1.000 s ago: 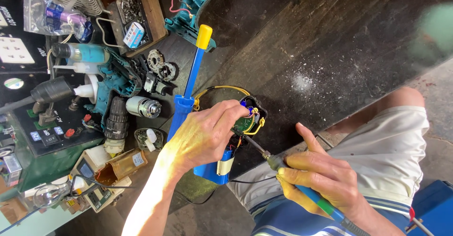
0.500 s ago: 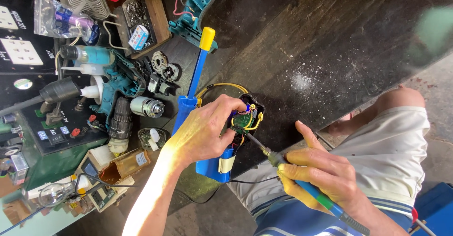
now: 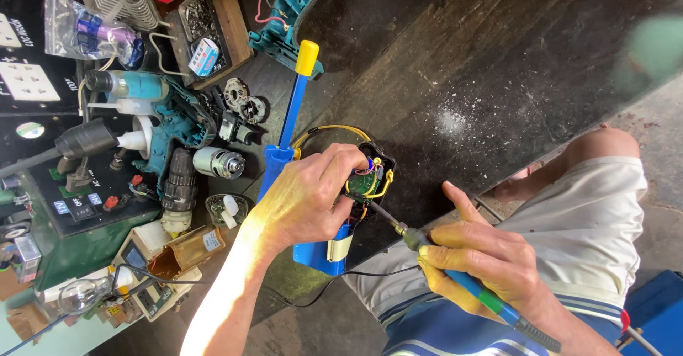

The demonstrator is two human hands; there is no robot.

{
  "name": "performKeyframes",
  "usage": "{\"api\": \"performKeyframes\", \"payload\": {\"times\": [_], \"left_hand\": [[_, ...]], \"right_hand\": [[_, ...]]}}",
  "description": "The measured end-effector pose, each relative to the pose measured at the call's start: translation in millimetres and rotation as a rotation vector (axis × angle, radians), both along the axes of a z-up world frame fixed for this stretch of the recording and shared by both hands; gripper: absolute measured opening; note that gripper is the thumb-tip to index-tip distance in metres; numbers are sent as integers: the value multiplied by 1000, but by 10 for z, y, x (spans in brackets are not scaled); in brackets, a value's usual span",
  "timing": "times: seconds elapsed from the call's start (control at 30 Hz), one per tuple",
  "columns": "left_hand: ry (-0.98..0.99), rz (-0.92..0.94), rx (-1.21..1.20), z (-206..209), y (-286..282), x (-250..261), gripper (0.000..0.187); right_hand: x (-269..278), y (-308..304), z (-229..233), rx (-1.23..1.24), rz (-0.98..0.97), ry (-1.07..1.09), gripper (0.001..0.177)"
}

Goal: Soldering and desoldering components on a circuit board using a soldering iron and a manual desoldering pump.

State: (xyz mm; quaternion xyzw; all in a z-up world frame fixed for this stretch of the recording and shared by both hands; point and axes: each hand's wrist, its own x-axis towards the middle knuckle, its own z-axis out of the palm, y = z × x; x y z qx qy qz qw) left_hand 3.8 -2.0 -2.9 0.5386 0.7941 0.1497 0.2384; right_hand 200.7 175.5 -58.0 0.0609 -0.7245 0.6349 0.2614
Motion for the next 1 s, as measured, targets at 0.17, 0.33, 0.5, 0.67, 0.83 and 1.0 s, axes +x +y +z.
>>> {"api": "performKeyframes", "payload": {"times": [0.17, 0.33, 0.5, 0.67, 0.83, 1.0], "left_hand": [[55, -18, -4, -29, -31, 15, 49], [39, -21, 35, -26, -57, 6, 51], [47, -12, 46, -16, -95, 37, 46], [79, -35, 57, -20, -89, 89, 50], [142, -56, 78, -30, -81, 133, 48], [203, -59, -34, 30, -79, 181, 54]], "right_hand": [[9, 5, -8, -4, 13, -1, 12], [18, 9, -5, -8, 12, -8, 13], [20, -2, -8, -18, 8, -19, 13], [7, 0, 20, -4, 7, -30, 12], [20, -16, 8, -12, 10, -30, 12], [23, -16, 4, -16, 17, -28, 10]]}}
